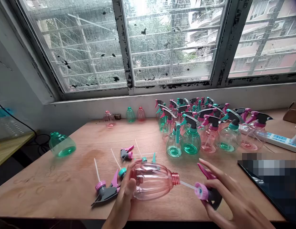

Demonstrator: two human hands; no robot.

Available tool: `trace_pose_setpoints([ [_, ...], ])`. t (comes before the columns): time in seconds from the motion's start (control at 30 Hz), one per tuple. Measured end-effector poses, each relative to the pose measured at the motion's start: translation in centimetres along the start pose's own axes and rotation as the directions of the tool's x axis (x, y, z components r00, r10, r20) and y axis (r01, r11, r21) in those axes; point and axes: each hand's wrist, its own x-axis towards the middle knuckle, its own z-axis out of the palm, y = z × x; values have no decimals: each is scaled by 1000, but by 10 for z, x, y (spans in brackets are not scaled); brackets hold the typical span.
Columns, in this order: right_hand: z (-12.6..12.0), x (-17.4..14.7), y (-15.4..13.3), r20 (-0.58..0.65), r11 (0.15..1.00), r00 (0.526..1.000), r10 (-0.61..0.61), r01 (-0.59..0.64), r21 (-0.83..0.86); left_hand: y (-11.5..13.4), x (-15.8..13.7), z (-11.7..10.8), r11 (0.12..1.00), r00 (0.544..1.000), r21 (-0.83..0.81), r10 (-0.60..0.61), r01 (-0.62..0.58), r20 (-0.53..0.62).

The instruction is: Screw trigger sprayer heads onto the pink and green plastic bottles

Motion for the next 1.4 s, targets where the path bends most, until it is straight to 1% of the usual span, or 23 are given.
trace_pose_setpoints([
  [0.13, 9, 13, -7, 125, 960, 984, 130, -157, 232, -5, 4, 2, 999, 998, 27, -22, 20, 50],
  [0.2, 15, 12, -8, 174, 929, 973, 151, -200, 312, -4, 4, 2, 999, 998, 42, -28, 26, 58],
  [0.27, 21, 8, -6, 204, 890, 972, 120, -196, 412, -3, 2, 3, 997, 997, 59, -43, 39, 62],
  [0.33, 28, 3, -2, 195, 847, 979, 64, -157, 508, -2, 1, 3, 996, 996, 70, -68, 64, 63],
  [0.4, 35, -2, 1, 158, 826, 986, 52, -131, 548, -1, -1, 5, 992, 992, 77, -108, 103, 63],
  [0.47, 39, -3, 2, 128, 820, 988, 86, -143, 554, 1, -2, 7, 990, 990, 77, -122, 117, 69],
  [0.57, 40, -2, 3, 117, 791, 986, 123, -168, 588, 6, -6, 10, 994, 991, 89, -73, 63, 115],
  [0.63, 37, -1, 2, 118, 760, 978, 174, -209, 615, 9, -10, 9, 992, 985, 122, -63, 43, 164],
  [0.67, 35, -1, 2, 128, 737, 967, 220, -251, 627, 11, -12, 7, 989, 979, 139, -77, 51, 188],
  [0.7, 34, -1, 1, 150, 701, 947, 283, -311, 642, 12, -14, 6, 987, 971, 147, -97, 66, 216],
  [0.73, 33, -1, 0, 188, 646, 918, 350, -382, 661, 12, -16, 4, 986, 960, 142, -120, 86, 254],
  [0.8, 33, -2, -2, 295, 489, 844, 448, -507, 710, 13, -18, 0, 986, 919, 100, -161, 133, 361],
  [0.83, 33, -2, -3, 343, 407, 815, 467, -542, 735, 13, -18, -1, 983, 890, 80, -183, 165, 418],
  [0.87, 34, -2, -4, 378, 337, 799, 467, -557, 759, 14, -18, -1, 978, 857, 74, -205, 193, 472],
  [0.9, 35, -2, -4, 399, 282, 795, 457, -554, 783, 14, -18, -1, 975, 830, 80, -219, 208, 513],
  [0.93, 35, -1, -4, 406, 240, 798, 445, -544, 804, 16, -18, -1, 973, 812, 96, -227, 209, 538],
  [1.0, 36, 0, -2, 407, 189, 801, 440, -525, 830, 19, -18, 2, 973, 803, 140, -228, 181, 550],
  [1.07, 37, 2, -1, 409, 158, 790, 456, -524, 837, 21, -18, 5, 976, 818, 155, -215, 155, 534],
  [1.2, 36, 6, 3, 423, 132, 773, 474, -537, 833, 19, -19, 9, 976, 836, 138, -215, 168, 505],
  [1.23, 35, 8, 4, 423, 144, 778, 465, -538, 831, 17, -19, 9, 975, 836, 140, -221, 173, 502],
  [1.33, 33, 12, 6, 422, 248, 809, 409, -544, 802, 12, -17, 7, 973, 832, 141, -231, 185, 505],
  [1.37, 32, 13, 7, 428, 261, 813, 394, -546, 796, 10, -16, 7, 973, 830, 147, -229, 179, 509],
  [1.4, 32, 13, 7, 435, 253, 813, 388, -547, 798, 9, -15, 6, 973, 827, 162, -225, 164, 515],
])
